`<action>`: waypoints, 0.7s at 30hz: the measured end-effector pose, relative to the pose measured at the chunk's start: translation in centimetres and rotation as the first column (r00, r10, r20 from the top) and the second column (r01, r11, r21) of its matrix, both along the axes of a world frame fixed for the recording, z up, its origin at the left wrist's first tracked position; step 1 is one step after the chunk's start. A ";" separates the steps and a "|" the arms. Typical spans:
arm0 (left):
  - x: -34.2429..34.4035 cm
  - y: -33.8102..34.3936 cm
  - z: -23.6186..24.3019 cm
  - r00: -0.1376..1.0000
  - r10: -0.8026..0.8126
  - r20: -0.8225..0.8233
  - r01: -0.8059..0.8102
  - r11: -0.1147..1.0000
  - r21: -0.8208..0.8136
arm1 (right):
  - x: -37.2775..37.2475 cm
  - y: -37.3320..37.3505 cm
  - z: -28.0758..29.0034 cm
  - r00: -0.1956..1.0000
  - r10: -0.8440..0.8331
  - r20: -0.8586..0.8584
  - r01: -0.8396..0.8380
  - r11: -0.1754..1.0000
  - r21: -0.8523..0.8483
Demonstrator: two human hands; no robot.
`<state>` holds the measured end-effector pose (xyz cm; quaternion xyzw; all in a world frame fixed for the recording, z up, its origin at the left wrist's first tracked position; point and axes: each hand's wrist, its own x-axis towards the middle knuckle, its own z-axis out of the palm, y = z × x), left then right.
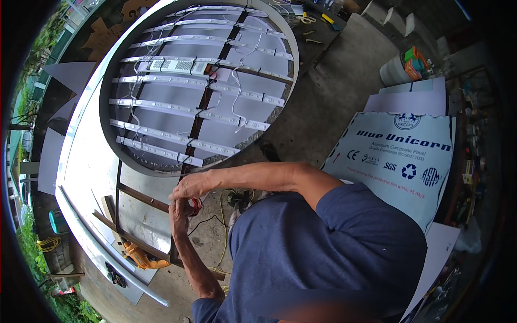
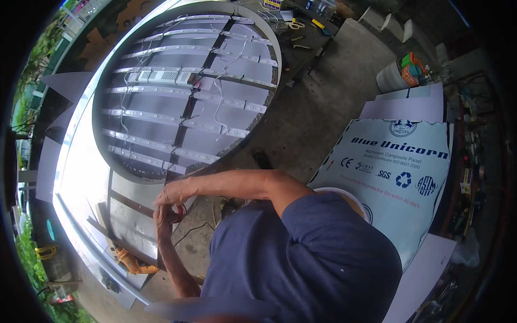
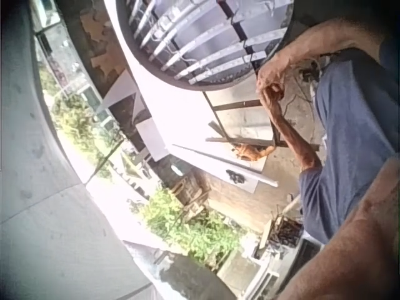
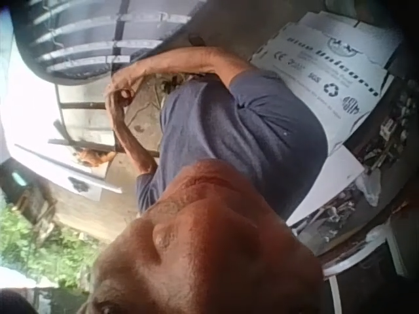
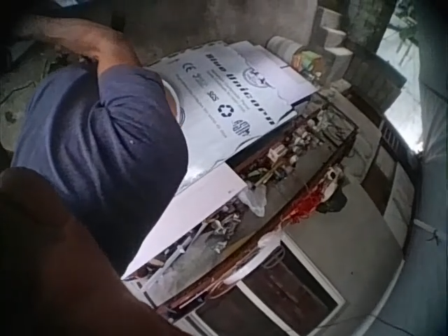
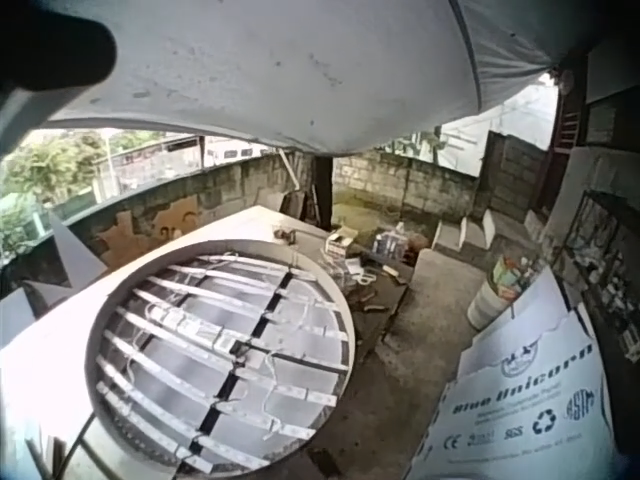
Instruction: Connecting and managing electrical wires for LED strips inside a large circular sign frame.
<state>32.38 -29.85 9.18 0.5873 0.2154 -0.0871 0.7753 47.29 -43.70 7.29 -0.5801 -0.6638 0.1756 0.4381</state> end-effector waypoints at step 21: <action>-2.3 -4.0 -0.1 0.972 0.213 0.099 -0.178 0.944 -0.279 | -1.5 -1.0 0.7 0.988 -0.080 0.133 0.109 0.966 -0.234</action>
